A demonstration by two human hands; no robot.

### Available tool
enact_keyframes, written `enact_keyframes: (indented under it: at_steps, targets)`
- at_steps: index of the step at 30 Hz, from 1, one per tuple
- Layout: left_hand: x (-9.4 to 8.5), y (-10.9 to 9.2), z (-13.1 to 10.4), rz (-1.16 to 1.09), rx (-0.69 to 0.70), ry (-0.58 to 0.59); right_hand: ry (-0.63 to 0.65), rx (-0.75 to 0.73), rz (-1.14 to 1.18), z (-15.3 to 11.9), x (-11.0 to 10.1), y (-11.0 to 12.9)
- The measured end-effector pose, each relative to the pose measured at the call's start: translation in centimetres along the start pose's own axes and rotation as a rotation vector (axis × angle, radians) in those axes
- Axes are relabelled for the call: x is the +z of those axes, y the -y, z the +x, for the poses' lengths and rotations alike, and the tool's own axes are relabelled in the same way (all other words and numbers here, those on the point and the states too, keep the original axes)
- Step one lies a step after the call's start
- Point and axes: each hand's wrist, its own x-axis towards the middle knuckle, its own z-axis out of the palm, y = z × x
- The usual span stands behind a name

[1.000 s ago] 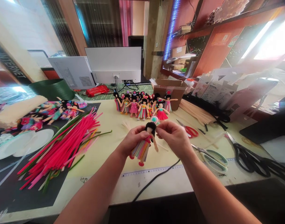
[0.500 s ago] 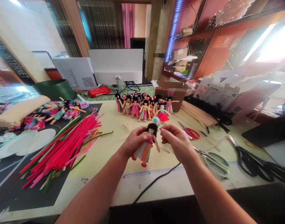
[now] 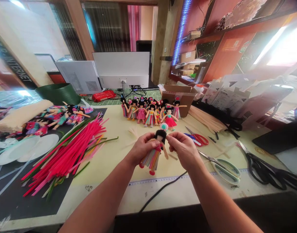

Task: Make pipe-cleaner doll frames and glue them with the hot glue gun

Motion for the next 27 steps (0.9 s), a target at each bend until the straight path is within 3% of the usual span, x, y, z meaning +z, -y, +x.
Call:
enact_keyframes:
  at_steps: [10,27]
  targets:
    - [0.18,-0.26,-0.07,-0.023,-0.007,-0.014,0.003,-0.003,0.075,-0.23,-0.1,-0.1]
    - [0.19,0.17,-0.03,0.019,0.017,-0.015,-0.008,-0.012,-0.012,-0.37,0.13,-0.24]
